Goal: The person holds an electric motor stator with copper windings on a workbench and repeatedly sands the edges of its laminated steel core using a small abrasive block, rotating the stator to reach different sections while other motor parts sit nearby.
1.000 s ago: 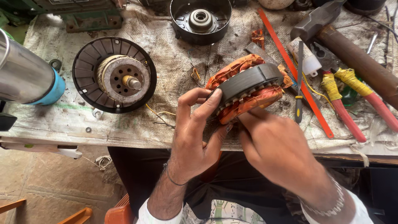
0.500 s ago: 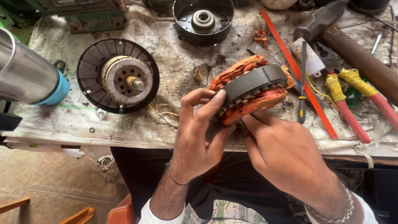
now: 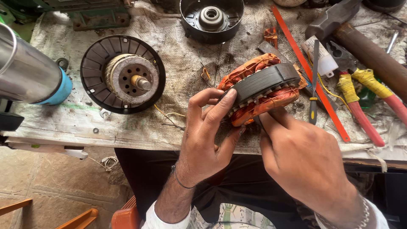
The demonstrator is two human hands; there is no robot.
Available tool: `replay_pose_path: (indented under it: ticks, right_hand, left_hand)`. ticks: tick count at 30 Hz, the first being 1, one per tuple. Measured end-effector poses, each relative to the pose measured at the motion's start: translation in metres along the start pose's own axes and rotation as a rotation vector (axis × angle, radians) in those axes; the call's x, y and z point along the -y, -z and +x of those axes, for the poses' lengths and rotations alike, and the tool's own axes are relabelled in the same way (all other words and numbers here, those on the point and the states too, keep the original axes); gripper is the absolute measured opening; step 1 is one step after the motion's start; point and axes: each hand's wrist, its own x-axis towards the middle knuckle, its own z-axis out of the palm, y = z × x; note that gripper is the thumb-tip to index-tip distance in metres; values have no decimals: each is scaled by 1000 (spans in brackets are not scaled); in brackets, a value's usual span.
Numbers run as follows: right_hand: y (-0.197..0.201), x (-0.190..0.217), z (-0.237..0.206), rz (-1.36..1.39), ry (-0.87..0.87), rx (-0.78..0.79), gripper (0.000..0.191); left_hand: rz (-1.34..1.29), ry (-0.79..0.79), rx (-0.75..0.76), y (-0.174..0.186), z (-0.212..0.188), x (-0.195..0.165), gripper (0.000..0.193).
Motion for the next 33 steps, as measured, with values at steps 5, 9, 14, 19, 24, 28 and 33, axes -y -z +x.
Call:
replay_pose_path:
  ticks: [5,9,14,19,24,28,33]
  right_hand:
    - [-2,7,15,-13,20,92,18]
    - [9,12,20,142,114,53,21]
    - [11,17,26,96,-24,139,25]
    - [12,12,25,263,119,49,28]
    - [10,10,23,101,-73,193,21]
    - [9,3,23,298,81,100,21]
    - [5,-1,18,92,-130,311,21]
  left_hand:
    - [13,4,-14,-2,2,0,81]
    - [51,13,-19,-2,3,-2,81]
    - [117,50,-10,-2,6,-5,82]
    - [190,75,-11,-2,9,-8,83]
    - [207,92,-7,-3,8,-9,82]
    - [162,82,-33,-4,6,-8,79]
    - [160,34,-66,-6,4,-6,77]
